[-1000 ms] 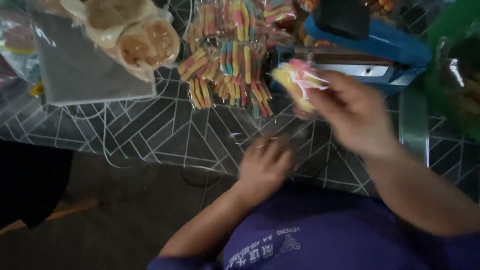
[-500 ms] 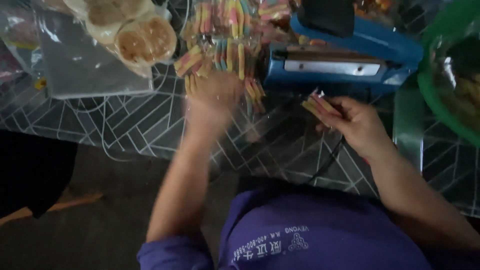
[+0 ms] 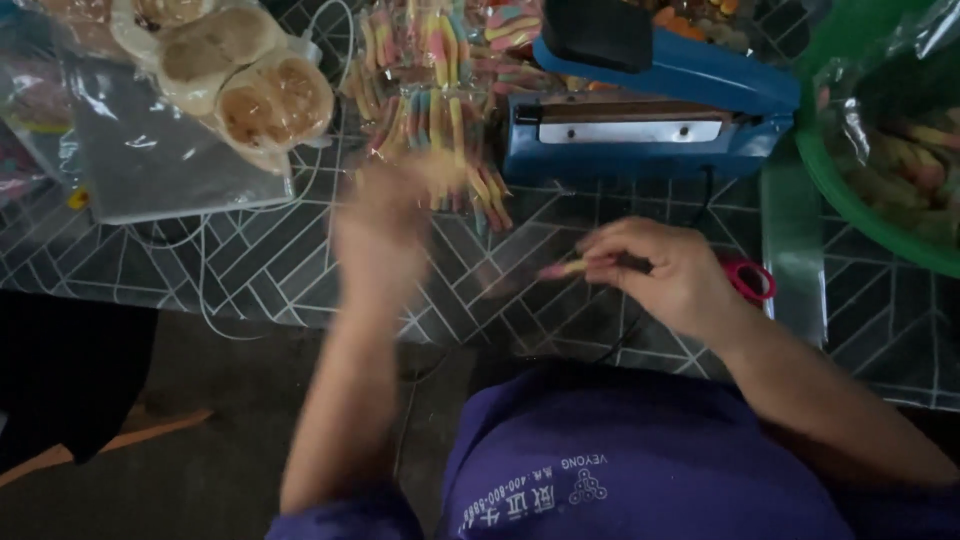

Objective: Manually filling small plastic bags with gummy candies and sealing them using a heat sealer.

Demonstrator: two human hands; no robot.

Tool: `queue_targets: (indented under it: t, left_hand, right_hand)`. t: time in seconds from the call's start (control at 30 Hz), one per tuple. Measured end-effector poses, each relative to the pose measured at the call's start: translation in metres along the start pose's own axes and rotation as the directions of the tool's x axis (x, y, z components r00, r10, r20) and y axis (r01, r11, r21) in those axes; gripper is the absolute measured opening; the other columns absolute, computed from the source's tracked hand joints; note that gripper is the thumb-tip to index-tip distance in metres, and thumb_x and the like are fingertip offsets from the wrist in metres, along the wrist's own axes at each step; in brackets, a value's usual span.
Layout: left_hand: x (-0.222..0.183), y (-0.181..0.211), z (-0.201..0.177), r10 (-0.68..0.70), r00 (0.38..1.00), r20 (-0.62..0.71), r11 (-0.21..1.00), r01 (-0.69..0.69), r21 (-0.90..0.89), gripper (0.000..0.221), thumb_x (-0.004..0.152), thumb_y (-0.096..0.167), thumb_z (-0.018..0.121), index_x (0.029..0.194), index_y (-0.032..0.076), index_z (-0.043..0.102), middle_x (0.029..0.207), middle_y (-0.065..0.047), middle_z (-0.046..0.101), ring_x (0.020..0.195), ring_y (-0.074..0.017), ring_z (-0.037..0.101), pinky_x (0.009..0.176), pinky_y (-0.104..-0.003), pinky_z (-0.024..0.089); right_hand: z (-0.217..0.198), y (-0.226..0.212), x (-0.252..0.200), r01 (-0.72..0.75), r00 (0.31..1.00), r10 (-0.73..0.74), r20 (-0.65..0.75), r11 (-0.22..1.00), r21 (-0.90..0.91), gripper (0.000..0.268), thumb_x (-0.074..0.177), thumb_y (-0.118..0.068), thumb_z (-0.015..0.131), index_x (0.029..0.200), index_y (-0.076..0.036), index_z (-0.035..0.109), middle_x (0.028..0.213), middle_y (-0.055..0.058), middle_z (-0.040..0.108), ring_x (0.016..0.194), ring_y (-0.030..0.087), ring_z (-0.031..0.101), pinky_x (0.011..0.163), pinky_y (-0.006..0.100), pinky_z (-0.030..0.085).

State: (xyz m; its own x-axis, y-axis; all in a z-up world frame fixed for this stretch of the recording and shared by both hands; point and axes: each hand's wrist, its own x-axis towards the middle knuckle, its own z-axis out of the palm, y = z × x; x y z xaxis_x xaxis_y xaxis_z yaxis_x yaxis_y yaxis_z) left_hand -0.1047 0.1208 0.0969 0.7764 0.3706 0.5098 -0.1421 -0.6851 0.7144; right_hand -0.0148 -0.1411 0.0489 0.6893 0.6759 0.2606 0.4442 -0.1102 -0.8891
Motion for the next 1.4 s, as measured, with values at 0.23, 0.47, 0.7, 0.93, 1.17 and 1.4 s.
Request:
queue_targets:
  t: [0.23,0.47,0.7,0.93,1.17,1.4]
  left_hand:
    - [-0.092,-0.005,0.066,-0.273,0.918,0.287,0.913,0.342,-0.224,0.017,0.098,0.005,0.066,0.113,0.004,0.076,0.103,-0.016,0.078,0.098,-0.0378,0.074,0.088,-0.041,0.06]
    - [-0.059,-0.055,0.008,-0.115,0.988,-0.098,0.989,0.124,0.086,0.036,0.09,0.0,0.077,0.125,0.004,0.067,0.111,-0.017,0.069,0.094,-0.0336,0.071,0.079,-0.041,0.062]
    - [-0.019,-0.109,-0.016,-0.541,0.839,-0.06,0.762,0.519,0.389,0.07,0.083,0.019,0.093,0.135,-0.002,0.052,0.112,-0.025,0.072,0.098,-0.0421,0.075,0.072,-0.048,0.062]
    - [-0.017,-0.129,-0.039,-0.3,0.926,-0.228,0.939,0.329,0.101,0.035,0.08,-0.001,0.092,0.11,-0.001,0.074,0.091,-0.02,0.072,0.079,-0.0312,0.075,0.059,-0.033,0.058]
    - [-0.07,-0.009,0.053,0.029,0.976,0.215,0.998,-0.039,0.039,0.024,0.087,-0.011,0.069,0.107,-0.001,0.075,0.098,-0.02,0.071,0.088,-0.0429,0.07,0.07,-0.046,0.061]
    - [-0.005,-0.048,0.032,0.057,0.997,-0.055,0.984,-0.047,0.173,0.015,0.097,0.02,0.077,0.093,0.007,0.075,0.082,-0.018,0.073,0.077,-0.039,0.073,0.067,-0.045,0.056]
  right_hand:
    - [0.032,0.036,-0.005,0.043,0.986,-0.048,0.161,0.999,0.032,0.014,0.089,0.006,0.074,0.1,-0.001,0.071,0.128,0.021,0.069,0.113,0.043,0.069,0.095,0.058,0.057]
    - [0.03,0.045,-0.003,0.315,0.949,-0.296,0.109,0.906,-0.284,0.03,0.099,-0.012,0.066,0.129,-0.009,0.069,0.122,0.01,0.071,0.111,0.026,0.069,0.108,0.043,0.043]
    - [0.026,0.035,0.004,0.425,0.892,-0.332,0.306,0.847,-0.319,0.036,0.102,0.004,0.049,0.137,0.007,0.058,0.125,0.017,0.061,0.11,0.031,0.064,0.102,0.042,0.054]
    - [0.028,0.077,-0.001,0.324,0.91,-0.29,0.295,0.943,-0.071,0.032,0.097,0.001,0.059,0.129,0.006,0.061,0.117,0.014,0.06,0.103,0.027,0.06,0.093,0.033,0.056]
    - [0.031,0.062,0.007,0.504,0.839,-0.521,0.156,0.853,0.136,0.035,0.103,-0.001,0.051,0.136,0.007,0.058,0.155,0.033,0.041,0.135,0.042,0.048,0.11,0.061,0.044]
    - [0.03,0.066,-0.004,0.481,0.87,-0.458,0.183,0.869,-0.116,0.035,0.104,-0.018,0.054,0.132,-0.001,0.065,0.131,0.022,0.063,0.117,0.038,0.065,0.109,0.059,0.048]
